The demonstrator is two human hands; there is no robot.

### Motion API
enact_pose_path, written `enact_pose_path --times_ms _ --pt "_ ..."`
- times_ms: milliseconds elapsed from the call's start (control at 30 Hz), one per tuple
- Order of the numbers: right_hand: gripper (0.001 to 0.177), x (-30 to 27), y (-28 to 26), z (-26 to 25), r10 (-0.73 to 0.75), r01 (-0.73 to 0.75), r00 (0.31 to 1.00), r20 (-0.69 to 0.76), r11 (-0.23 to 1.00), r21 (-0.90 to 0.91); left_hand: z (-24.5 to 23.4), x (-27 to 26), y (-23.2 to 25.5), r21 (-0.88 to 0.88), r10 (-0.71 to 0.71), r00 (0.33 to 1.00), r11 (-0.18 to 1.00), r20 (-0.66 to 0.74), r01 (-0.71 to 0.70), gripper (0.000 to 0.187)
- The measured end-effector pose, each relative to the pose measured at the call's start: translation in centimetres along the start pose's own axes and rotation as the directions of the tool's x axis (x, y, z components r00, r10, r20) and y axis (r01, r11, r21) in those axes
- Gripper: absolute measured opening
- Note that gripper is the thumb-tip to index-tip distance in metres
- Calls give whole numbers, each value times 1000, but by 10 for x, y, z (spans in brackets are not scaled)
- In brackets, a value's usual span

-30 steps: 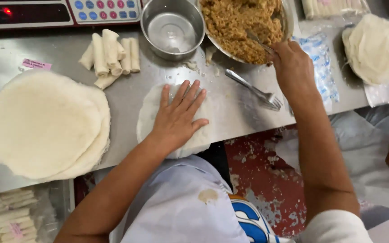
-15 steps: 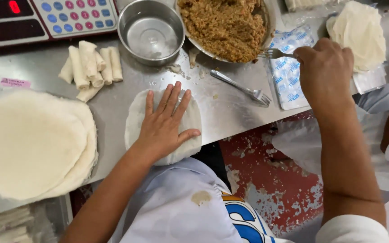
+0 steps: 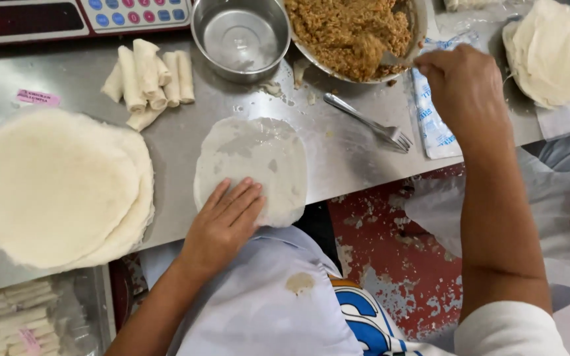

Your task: The person places filling onto wrappers, rolls them into spring rolls, and packs the finished rolls into plastic bags by hand on a stainless steel table.

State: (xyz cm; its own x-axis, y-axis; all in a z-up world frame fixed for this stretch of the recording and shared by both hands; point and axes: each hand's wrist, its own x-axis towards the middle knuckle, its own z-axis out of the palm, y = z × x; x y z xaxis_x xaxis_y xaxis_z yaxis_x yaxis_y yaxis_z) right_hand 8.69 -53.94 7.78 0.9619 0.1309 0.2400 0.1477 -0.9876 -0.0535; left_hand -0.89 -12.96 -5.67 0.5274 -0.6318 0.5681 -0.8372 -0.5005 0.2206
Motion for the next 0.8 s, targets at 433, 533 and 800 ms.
enact_pose_path --times_ms 433,533,800 --pt "23 14 13 2 -28 26 977 -211 1000 -12 -3 12 5 -7 -4 985 1000 -173 3 15" --pt "14 14 4 5 -24 -20 981 -193 975 -219 -1 10 3 33 11 989 999 -146 -7 10" --pt "26 48 22 57 -255 127 958 -129 785 -607 -1 6 3 -75 9 992 997 -127 -19 13"
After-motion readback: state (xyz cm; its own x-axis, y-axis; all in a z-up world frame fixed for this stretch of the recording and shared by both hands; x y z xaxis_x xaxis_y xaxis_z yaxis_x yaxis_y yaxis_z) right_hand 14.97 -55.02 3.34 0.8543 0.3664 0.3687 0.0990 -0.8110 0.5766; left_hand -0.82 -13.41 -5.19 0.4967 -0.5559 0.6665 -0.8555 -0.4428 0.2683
